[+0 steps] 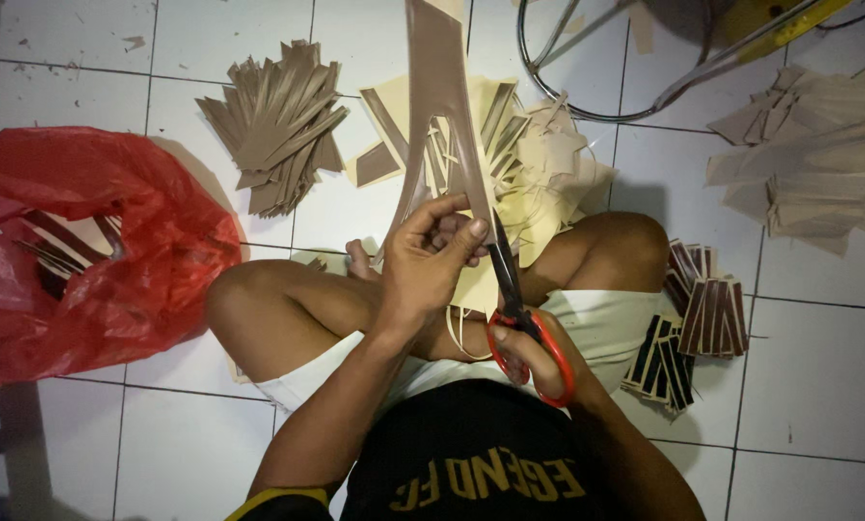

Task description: The person sits on the floor and uses red-handled scissors to cut a stack of beige cardboard pieces into smaller strips. The cut pieces are placed into a red plastic bag, while the remaining stack is held in the left hand.

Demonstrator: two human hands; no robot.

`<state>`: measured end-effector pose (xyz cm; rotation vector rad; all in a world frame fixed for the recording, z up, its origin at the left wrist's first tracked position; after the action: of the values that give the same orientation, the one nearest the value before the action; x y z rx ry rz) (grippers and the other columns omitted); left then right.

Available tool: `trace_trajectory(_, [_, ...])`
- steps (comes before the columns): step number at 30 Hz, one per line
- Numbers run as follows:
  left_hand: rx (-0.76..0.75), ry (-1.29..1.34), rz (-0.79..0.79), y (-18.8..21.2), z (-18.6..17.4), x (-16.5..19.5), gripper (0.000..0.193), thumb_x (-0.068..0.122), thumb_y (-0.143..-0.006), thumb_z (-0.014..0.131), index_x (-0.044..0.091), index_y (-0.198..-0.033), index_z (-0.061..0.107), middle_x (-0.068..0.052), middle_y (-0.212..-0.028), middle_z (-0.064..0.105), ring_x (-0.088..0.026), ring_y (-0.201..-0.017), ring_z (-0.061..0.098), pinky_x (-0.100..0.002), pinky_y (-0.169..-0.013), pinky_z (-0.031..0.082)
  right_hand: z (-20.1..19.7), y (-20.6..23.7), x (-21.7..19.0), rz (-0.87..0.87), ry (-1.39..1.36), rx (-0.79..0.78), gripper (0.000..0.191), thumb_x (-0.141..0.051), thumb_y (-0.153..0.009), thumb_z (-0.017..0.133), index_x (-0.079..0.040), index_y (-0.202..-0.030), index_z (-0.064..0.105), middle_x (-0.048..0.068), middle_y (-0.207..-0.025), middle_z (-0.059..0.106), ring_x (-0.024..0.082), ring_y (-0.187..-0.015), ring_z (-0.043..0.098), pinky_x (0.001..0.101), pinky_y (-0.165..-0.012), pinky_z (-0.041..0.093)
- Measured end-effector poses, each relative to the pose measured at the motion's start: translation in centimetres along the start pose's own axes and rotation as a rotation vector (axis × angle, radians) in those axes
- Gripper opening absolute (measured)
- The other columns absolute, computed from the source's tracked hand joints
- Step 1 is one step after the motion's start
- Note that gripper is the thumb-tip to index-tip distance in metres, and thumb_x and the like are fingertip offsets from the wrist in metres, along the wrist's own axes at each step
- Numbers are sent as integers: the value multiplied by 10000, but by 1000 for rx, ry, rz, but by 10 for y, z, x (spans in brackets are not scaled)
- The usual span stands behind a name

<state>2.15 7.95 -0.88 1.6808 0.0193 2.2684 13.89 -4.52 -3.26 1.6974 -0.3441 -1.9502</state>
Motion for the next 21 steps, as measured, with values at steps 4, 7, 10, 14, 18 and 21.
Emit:
trace_trajectory(4, [-29,-61,13,4,5,6,394,95,-953,733,10,-1325,630,-57,-916,755,-78,-767,687,-222,-675,581,-5,0,6,6,46,14,257,-234,-953,558,-22,-809,568,43,-529,522,138,-445,519,283,-432,407])
trace_trajectory(7, [-61,-92,4,7,10,8,444,92,-940,741,25,-1364,629,-61,-901,761,-74,-742,681,-227,-663,583,-6,-5,9,-15,-9,-11,264,-246,-967,563,-27,-820,563,36,-559,531,133,-480,524,281,-458,412])
trace_trajectory(10, [-73,-112,-33,10,13,6,496,79,-939,745,35,-1415,611,-51,-899,758,-64,-743,677,-229,-670,588,-2,-6,2,-117,-127,-86,289,-243,-1020,563,-14,-844,545,12,-637,518,122,-559,504,281,-516,402])
trace_trajectory(14, [-73,-222,28,12,13,14,593,65,-957,752,67,-1515,552,-25,-870,732,-48,-722,631,-218,-672,557,-9,-4,9,-62,-128,-21,274,-248,-973,558,-11,-838,588,7,-542,487,127,-449,455,281,-430,344])
trace_trajectory(18, [-144,-199,37,14,15,18,677,85,-969,728,106,-1578,433,6,-871,707,-26,-743,587,-202,-699,537,-10,4,27,68,-215,59,258,-252,-929,563,-19,-877,662,-18,-491,414,103,-373,369,273,-351,278])
trace_trajectory(21, [-175,-209,9,17,17,14,680,102,-968,735,115,-1581,441,4,-866,687,-36,-741,587,-210,-704,548,-10,3,22,-12,-199,43,262,-244,-954,586,-21,-818,600,-5,-522,457,116,-406,415,284,-376,314])
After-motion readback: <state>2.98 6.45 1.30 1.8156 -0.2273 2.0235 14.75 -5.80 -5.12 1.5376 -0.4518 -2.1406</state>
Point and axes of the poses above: each hand's wrist, its own y-axis away from the middle knuckle, its own z-axis out of the palm, x = y × z, the point moved 10 cm from there along -y, towards the middle knuckle
